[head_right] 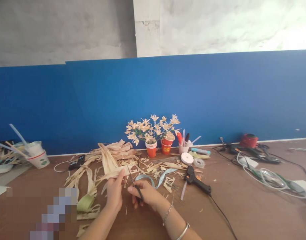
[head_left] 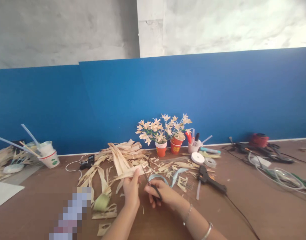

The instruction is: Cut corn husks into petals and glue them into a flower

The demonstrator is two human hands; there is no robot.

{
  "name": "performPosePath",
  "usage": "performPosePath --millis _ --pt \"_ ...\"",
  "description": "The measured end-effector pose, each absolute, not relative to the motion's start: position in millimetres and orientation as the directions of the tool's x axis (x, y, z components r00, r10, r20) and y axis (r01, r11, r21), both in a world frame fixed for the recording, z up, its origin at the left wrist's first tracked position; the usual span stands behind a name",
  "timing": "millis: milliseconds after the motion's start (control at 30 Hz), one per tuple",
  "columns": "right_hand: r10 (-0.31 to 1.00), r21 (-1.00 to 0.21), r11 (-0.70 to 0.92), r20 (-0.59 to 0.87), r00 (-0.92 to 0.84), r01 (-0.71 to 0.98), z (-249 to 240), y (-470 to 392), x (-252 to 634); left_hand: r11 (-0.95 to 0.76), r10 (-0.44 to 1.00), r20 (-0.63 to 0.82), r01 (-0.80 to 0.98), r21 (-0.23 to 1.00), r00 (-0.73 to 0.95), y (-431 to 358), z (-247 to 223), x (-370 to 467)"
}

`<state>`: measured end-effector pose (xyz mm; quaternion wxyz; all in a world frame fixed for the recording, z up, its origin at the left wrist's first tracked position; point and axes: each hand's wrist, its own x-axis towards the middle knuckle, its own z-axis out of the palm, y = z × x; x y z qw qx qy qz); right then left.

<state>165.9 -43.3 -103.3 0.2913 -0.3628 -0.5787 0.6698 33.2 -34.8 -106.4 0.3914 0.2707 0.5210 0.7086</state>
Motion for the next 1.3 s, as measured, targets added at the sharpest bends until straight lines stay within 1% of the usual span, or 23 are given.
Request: performPosePath --millis 67,200,367,467,767,933,1100,1300 --pt "0.84 -0.989 -0.149 -0.135 -0.525 0.016 -104 -46 159 -0.125 0.831 -0.039 -0.254 0.959 -0.556 -37 -106 35" --pt "0.879 -0.991 -0.128 -0.126 -0.46 0.027 -102 -48 153 -0.105 0.835 -0.071 -0.285 0.953 -0.546 -38 -106 36" --pt "0.875 -0.992 -0.12 -0.117 -0.469 0.023 -104 -47 150 -0.115 0.838 -0.079 -0.314 0.942 -0.541 -38 -106 36" --pt "0.888 -0.993 -0.116 -0.12 -0.443 0.036 -105 -48 149 -0.112 0.836 -0.084 -0.319 0.941 -0.542 -39 -105 37" --pt "0.92 -0.999 -0.044 -0.048 -0.388 0.018 -107 -46 145 -0.136 0.829 -0.109 -0.388 0.912 -0.549 -37 -107 37" --pt "0.92 -0.998 -0.059 -0.067 -0.387 0.033 -107 -44 148 -0.162 0.842 -0.112 -0.446 0.88 -0.528 -36 -106 37" --pt "0.925 -0.998 -0.053 -0.055 -0.375 0.017 -106 -43 152 -0.145 0.896 -0.094 -0.487 0.861 -0.433 -33 -103 32" --pt "0.887 -0.991 -0.124 -0.134 -0.442 0.051 -103 -43 160 -0.169 0.891 -0.054 -0.439 0.883 -0.452 -28 -100 22"
